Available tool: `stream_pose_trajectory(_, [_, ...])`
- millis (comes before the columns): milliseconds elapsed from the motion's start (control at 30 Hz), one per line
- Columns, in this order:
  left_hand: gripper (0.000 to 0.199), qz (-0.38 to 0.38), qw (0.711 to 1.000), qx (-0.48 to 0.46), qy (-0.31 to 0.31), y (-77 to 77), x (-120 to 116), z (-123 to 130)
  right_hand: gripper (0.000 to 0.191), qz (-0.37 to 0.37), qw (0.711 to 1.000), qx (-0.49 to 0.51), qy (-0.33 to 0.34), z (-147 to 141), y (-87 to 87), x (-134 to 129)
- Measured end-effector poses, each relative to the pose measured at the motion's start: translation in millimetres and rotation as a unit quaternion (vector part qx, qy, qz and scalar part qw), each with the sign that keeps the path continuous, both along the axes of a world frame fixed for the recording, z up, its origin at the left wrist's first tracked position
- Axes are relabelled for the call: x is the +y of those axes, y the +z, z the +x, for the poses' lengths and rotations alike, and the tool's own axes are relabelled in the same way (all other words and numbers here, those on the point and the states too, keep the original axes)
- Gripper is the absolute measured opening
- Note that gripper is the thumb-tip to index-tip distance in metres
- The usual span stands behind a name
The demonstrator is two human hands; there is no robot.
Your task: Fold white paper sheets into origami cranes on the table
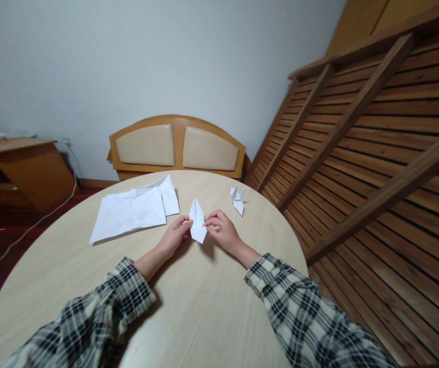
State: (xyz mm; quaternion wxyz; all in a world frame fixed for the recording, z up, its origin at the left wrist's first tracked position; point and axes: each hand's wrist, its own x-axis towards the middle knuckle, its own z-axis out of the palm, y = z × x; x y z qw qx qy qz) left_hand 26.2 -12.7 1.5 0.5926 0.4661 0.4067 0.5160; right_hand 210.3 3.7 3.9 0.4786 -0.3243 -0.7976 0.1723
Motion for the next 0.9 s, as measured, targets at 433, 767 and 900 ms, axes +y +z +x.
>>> stream_pose_trajectory(433, [0.031, 0.007, 0.999, -0.006, -0.039, 0.0, -0.7, 0.7, 0.01, -0.072, 0.997, 0.038, 0.002, -4.0, -0.4, -3.2])
stream_pose_trajectory(767, [0.03, 0.016, 0.998, 0.004, -0.062, -0.4, -2.0, 0.2, 0.004, -0.094, 0.994, 0.05, -0.016, -6.1, 3.2, -6.8])
stream_pose_trajectory(900, [0.029, 0.021, 0.997, 0.011, -0.077, 0.6, -3.2, 0.7, 0.009, -0.124, 0.99, 0.063, -0.032, -7.4, 0.2, -5.6])
